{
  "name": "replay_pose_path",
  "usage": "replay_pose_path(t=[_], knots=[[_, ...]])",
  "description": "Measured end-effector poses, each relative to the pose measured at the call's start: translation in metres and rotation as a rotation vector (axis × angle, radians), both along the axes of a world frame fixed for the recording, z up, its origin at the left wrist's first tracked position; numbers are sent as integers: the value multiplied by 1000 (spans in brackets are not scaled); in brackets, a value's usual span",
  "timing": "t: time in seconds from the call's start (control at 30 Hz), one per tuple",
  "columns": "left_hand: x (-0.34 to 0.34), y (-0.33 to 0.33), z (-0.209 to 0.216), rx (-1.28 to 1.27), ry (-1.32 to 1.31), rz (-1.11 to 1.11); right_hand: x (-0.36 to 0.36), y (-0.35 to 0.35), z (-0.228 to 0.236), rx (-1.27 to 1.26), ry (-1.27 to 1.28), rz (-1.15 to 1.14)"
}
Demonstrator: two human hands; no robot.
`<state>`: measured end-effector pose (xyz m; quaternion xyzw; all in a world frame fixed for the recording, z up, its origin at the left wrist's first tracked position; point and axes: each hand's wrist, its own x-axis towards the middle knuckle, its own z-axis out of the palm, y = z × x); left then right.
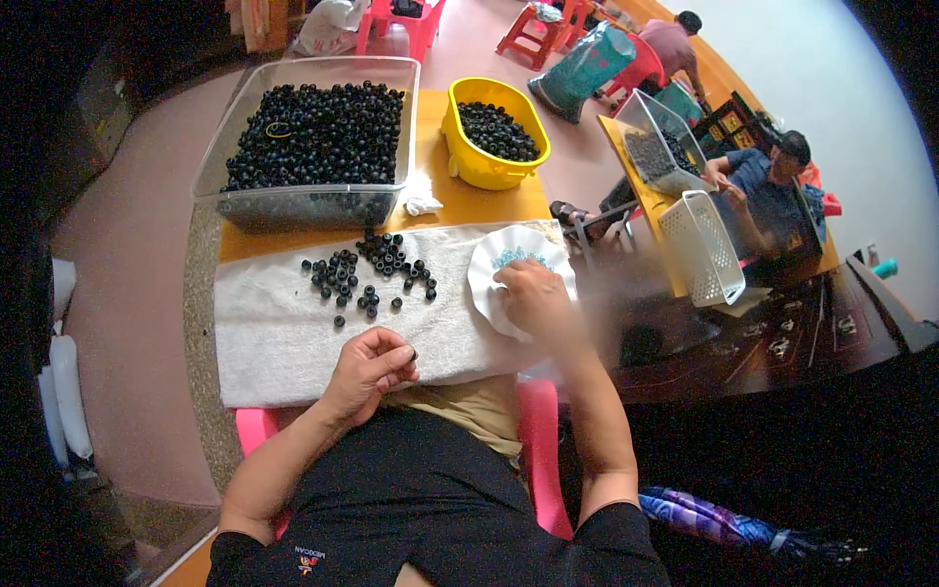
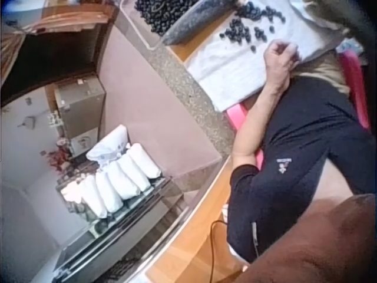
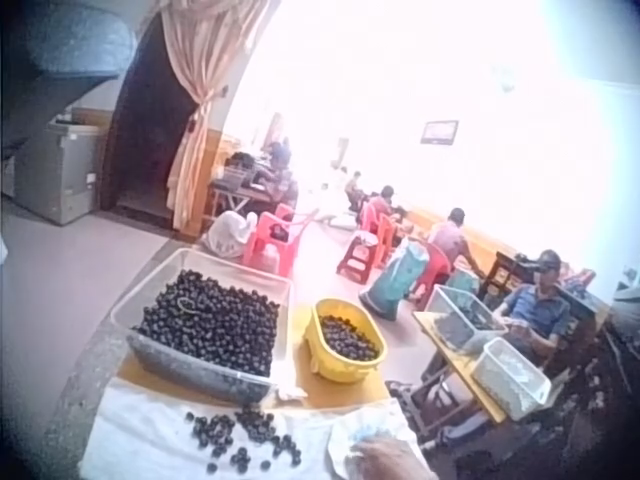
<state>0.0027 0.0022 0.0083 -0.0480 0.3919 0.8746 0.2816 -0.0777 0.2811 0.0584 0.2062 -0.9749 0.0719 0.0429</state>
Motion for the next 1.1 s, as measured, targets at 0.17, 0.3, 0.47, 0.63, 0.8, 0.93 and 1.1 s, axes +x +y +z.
replay_pose_path(t=[0.17,0.3,0.47,0.63,0.8,0.93,1.1], knots=[[1,2,-1,-10,20,19,3,-2,6,73,-43,-73],[1,2,-2,-19,19,26,0,-1,0,66,-53,-92],[1,2,-2,-11,13,20,-3,-2,-2,34,-61,-79],[1,1,-2,-1,8,14,-4,-2,-2,-40,-53,-55],[1,1,-3,0,3,17,-5,-3,0,-67,-61,-29],[1,1,-3,-2,8,19,-6,-1,-1,-65,-74,-5],[1,2,-5,-1,14,20,-5,-1,-3,-66,-95,-19]])
